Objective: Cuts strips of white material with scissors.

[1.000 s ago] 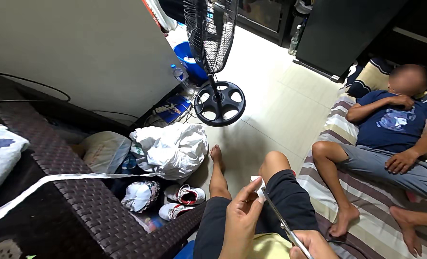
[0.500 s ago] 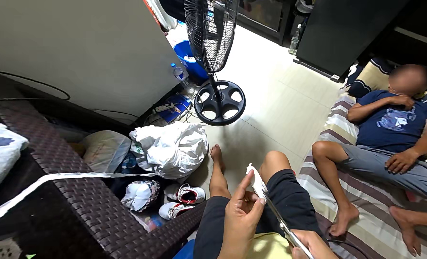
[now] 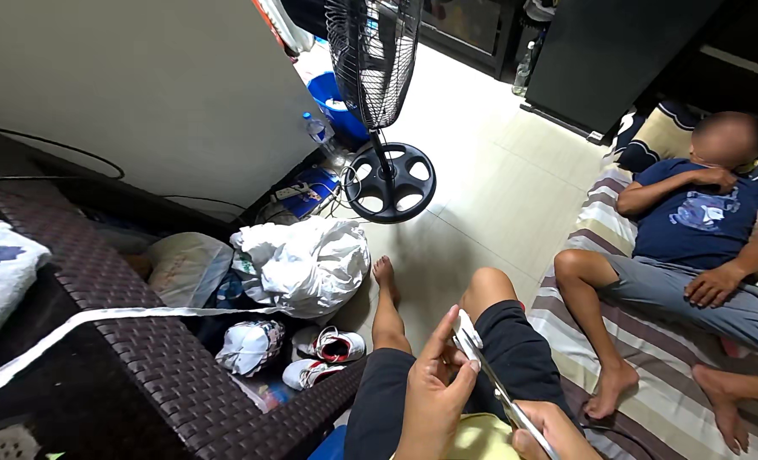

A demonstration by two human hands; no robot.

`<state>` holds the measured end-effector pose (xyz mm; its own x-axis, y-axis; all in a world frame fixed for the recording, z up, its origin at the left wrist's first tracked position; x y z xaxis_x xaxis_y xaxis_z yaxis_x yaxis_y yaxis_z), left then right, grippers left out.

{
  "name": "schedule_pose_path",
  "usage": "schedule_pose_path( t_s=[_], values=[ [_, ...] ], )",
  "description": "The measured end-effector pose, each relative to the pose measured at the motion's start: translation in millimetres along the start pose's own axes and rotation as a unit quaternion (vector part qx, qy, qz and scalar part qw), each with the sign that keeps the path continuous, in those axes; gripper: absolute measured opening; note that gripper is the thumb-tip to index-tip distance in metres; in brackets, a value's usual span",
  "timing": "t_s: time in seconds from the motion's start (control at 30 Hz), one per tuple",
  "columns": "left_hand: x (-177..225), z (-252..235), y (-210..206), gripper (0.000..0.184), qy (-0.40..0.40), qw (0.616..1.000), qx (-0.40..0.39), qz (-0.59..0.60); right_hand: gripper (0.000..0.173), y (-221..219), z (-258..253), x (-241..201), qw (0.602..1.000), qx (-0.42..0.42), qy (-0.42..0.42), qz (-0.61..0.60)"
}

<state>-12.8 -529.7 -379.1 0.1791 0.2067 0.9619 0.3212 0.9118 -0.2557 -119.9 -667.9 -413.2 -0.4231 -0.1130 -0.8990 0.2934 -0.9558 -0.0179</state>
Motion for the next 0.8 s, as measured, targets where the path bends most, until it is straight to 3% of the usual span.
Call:
schedule_pose_path(
  t_s=[0.8],
  values=[
    [-1.0,-1.2,0.4,0.077,0.004,1.000,-0.024,0.014,0.059,4.2,3.3,2.8,0.999,0.008,-0.050,0.011]
  ],
)
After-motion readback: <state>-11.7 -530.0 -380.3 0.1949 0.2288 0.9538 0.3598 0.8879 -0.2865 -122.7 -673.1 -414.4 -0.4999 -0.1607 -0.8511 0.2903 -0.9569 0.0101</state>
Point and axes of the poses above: each hand's wrist, its own z-axis away from the middle knuckle, its own y-axis out of the back of the hand, x = y × z, the point moved 8 cm from there along -z, towards the middle knuckle, and after that the axes turned 7 degrees about -x, right-handed, at the moved point
